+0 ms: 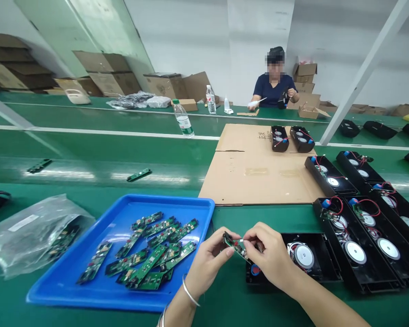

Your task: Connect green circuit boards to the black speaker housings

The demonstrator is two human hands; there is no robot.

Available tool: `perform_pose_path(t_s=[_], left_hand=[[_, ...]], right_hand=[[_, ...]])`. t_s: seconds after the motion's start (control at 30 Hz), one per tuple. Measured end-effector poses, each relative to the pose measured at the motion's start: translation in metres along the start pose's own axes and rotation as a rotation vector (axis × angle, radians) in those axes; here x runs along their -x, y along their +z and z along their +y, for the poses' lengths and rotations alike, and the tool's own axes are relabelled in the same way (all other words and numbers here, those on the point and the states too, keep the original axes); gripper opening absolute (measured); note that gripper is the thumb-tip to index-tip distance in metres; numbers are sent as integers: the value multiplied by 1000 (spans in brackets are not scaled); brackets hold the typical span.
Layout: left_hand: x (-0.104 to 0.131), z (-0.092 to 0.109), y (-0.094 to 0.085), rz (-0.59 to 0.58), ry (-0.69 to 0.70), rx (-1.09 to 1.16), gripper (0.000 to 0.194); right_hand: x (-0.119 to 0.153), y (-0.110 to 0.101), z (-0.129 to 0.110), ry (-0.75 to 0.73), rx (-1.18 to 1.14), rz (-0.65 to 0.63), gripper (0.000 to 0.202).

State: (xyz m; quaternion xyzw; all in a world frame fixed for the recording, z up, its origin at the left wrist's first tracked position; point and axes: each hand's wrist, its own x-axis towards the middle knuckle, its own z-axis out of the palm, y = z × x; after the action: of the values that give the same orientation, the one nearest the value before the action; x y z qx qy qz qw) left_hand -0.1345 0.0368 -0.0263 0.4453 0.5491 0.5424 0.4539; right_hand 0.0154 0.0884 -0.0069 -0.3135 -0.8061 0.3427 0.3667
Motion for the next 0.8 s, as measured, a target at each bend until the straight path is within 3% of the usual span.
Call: perform_pose_path(t_s=[0.1, 0.2, 0.37, 0.57, 0.8], left_hand=[[-2, -2, 1, -22, -40, 82, 39], [-2, -3, 6, 64, -214, 283, 48], [-4, 7, 15, 224, -385, 497, 28], [-5, 5, 19, 378, -320, 495, 36], [0, 8, 19, 237, -285, 522, 31]], right_hand=[[2, 4, 0, -55, 11, 22, 14], [3, 5, -1, -91, 44, 38, 15], [5, 4, -4, -171, 158, 105, 19], [7, 13, -1, -325, 325, 78, 24], [4, 16, 5, -371, 474, 79, 22]])
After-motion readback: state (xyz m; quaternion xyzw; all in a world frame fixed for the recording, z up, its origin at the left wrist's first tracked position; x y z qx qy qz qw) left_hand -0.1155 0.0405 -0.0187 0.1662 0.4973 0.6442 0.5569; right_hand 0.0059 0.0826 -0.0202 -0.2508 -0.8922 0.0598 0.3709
